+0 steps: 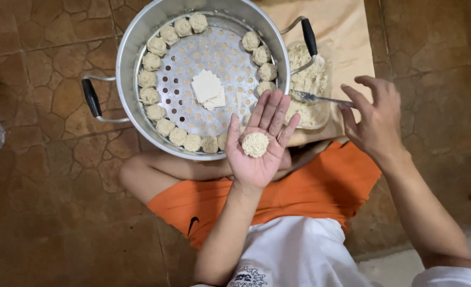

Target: Manually assembling dumplings by portioning filling onto wrappers and arranging them in a steamer pot.

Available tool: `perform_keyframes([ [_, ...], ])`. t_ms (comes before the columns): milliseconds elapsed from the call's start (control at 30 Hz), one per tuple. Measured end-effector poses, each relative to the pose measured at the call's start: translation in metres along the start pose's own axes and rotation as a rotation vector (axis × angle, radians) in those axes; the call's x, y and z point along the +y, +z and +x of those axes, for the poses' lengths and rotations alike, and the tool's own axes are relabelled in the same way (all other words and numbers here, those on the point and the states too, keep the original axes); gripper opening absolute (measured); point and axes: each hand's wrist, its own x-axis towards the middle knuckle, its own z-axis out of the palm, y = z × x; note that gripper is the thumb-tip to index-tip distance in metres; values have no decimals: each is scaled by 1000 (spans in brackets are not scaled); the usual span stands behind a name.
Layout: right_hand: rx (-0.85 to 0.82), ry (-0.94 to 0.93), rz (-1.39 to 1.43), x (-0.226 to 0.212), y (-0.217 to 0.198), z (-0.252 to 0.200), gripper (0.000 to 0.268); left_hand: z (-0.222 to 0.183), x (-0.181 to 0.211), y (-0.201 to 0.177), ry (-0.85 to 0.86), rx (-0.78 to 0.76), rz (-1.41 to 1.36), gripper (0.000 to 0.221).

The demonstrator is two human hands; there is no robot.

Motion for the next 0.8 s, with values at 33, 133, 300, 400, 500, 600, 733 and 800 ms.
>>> perform_keyframes([
  [33, -1, -2, -3, -12, -11, 11, 40, 2, 0, 6, 0, -2, -3, 69],
  [133, 76, -118, 198, -47, -36, 42, 30, 9, 0, 8, 11, 98, 29, 71],
  [300, -210, -445, 354, -109, -36, 101, 62, 18, -1, 18, 26, 38, 81, 76],
  [400, -328, -441, 318, -119, -25, 116, 57, 20, 6, 21, 65, 37, 172, 75],
  [500, -395, -470, 343, -125, -9, 124, 55, 24, 19, 15, 123, 21, 138, 70],
  [600, -288, -401, 656, -130, 6, 134, 45, 31, 31, 4, 138, 58, 186, 73],
  [733, -347, -283, 833, -126, 25, 154, 48, 41, 48, -4, 145, 206, 124, 63],
  [800, -365, -98, 842, -119, 36, 170, 58, 44, 59, -22, 234, 299, 232, 38],
])
